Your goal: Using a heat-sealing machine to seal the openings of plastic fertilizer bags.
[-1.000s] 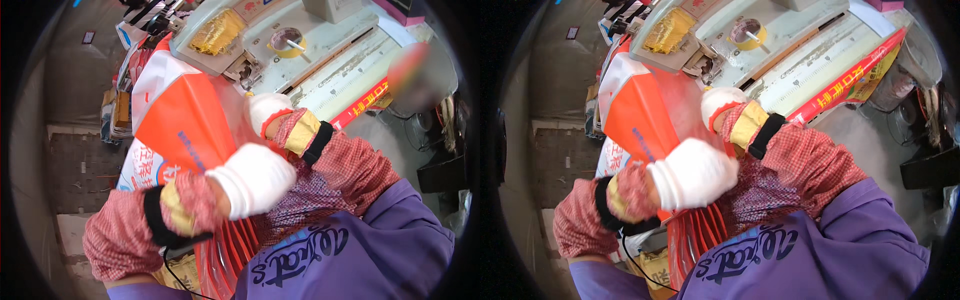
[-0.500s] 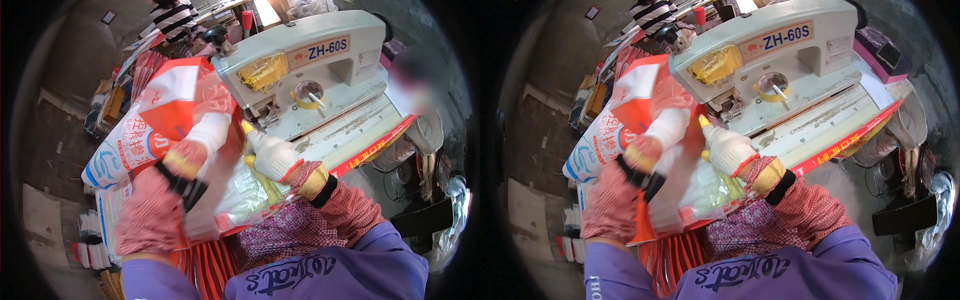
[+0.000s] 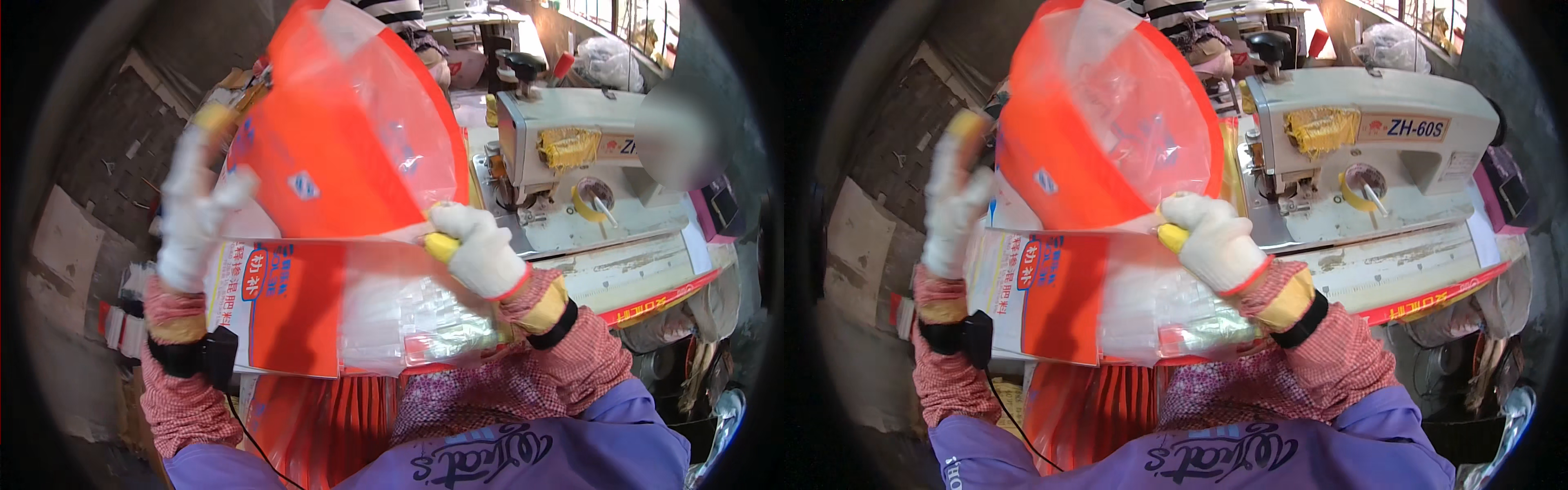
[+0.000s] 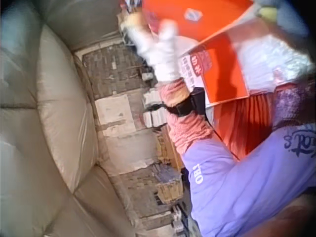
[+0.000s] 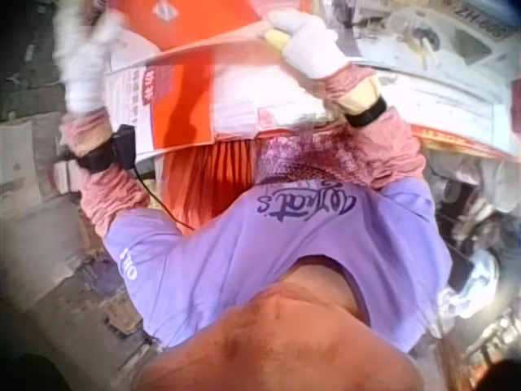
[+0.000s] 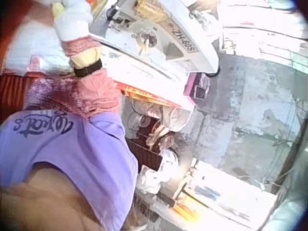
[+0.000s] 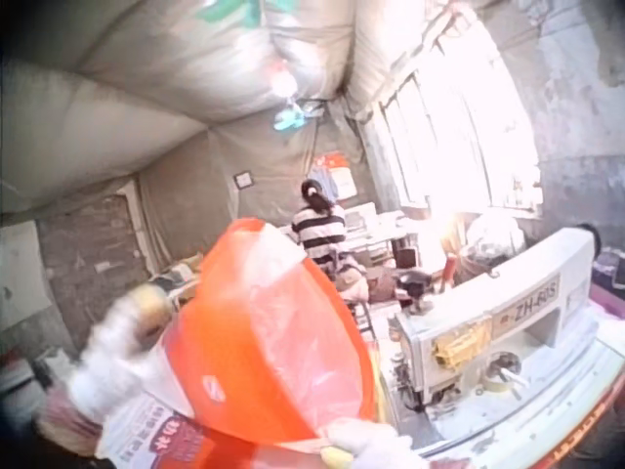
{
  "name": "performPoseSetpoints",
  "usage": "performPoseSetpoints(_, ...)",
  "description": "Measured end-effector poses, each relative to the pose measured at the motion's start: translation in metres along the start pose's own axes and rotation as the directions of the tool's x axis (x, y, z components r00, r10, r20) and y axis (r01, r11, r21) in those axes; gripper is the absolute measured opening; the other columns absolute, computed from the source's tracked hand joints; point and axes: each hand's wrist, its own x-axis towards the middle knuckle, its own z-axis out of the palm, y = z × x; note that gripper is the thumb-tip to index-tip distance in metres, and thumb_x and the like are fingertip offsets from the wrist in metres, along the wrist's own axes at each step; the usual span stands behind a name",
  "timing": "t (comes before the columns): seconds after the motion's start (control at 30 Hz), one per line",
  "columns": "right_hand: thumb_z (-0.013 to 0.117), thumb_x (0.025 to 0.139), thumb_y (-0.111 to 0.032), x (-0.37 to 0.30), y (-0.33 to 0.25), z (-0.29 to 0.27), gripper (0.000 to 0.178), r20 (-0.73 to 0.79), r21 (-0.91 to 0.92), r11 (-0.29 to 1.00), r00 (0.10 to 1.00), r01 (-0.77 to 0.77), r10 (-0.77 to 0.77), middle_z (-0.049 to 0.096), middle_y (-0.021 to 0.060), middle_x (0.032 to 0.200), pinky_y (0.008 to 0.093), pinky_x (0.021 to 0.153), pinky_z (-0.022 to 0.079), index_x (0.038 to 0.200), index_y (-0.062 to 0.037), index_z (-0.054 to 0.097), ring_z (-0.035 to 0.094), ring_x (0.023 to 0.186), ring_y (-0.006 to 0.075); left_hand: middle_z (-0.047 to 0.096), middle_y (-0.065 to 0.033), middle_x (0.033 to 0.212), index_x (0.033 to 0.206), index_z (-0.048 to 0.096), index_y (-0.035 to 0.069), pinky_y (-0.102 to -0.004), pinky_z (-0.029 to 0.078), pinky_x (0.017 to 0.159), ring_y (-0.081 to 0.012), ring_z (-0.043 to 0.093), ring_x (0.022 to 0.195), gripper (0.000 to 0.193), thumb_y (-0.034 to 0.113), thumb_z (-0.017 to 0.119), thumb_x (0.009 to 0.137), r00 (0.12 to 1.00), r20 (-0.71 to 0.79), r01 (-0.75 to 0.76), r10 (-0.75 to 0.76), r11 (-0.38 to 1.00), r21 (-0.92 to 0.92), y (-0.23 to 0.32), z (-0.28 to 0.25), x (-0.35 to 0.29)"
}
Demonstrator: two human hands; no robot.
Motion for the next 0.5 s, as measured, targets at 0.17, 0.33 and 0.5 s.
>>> performPoseSetpoints(0.17, 0.058, 0.08, -0.013, -0.019, -0.026, -0.043, 0.011, -0.144, 0.092, 0.97, 0.961, -0.225, 0.236, 0.054, 0.0079, 0.067, 0.0274, 0.058, 0.041, 0.078, -0.0022, 0.055, 0.05, 0.064, 0.0136, 0.046, -0.0151, 0.122, 0.123, 0.04, 0.0, -0.0333, 0.042, 0.088, -0.0287, 0.052, 0.106, 0.076, 0.022, 0.076, 0.06, 0.914, 0.395, -0.18, -0.095, 0.776, 0.604, -0.106, 0.02, -0.08)
performPoseSetpoints(0.33, 0.059, 0.081, -0.014, -0.056, -0.003, -0.052, 0.013, -0.302, 0.118, 0.971, 0.924, -0.206, 0.233, 0.055, 0.0032, 0.069, 0.0251, 0.06, 0.041, 0.083, -0.0023, 0.057, 0.049, 0.066, 0.0101, 0.045, -0.0102, 0.125, 0.125, 0.041, 0.009, -0.0382, 0.048, 0.071, -0.0309, 0.059, 0.084, 0.067, 0.026, 0.07, 0.067, 0.935, -0.012, 0.217, -0.355, 0.543, 0.811, -0.138, 0.048, -0.095)
performPoseSetpoints(0.5, 0.057, 0.081, -0.008, -0.072, 0.001, -0.036, 0.01, -0.354, 0.352, 0.925, 0.893, -0.147, 0.277, 0.054, -0.0016, 0.076, 0.0221, 0.06, 0.039, 0.089, -0.0022, 0.058, 0.046, 0.068, 0.0059, 0.052, -0.0117, 0.117, 0.117, 0.049, 0.011, -0.0398, 0.048, 0.072, -0.031, 0.06, 0.08, 0.042, 0.016, 0.053, 0.076, 0.925, 0.057, 0.177, -0.375, 0.559, 0.81, -0.194, 0.058, -0.08)
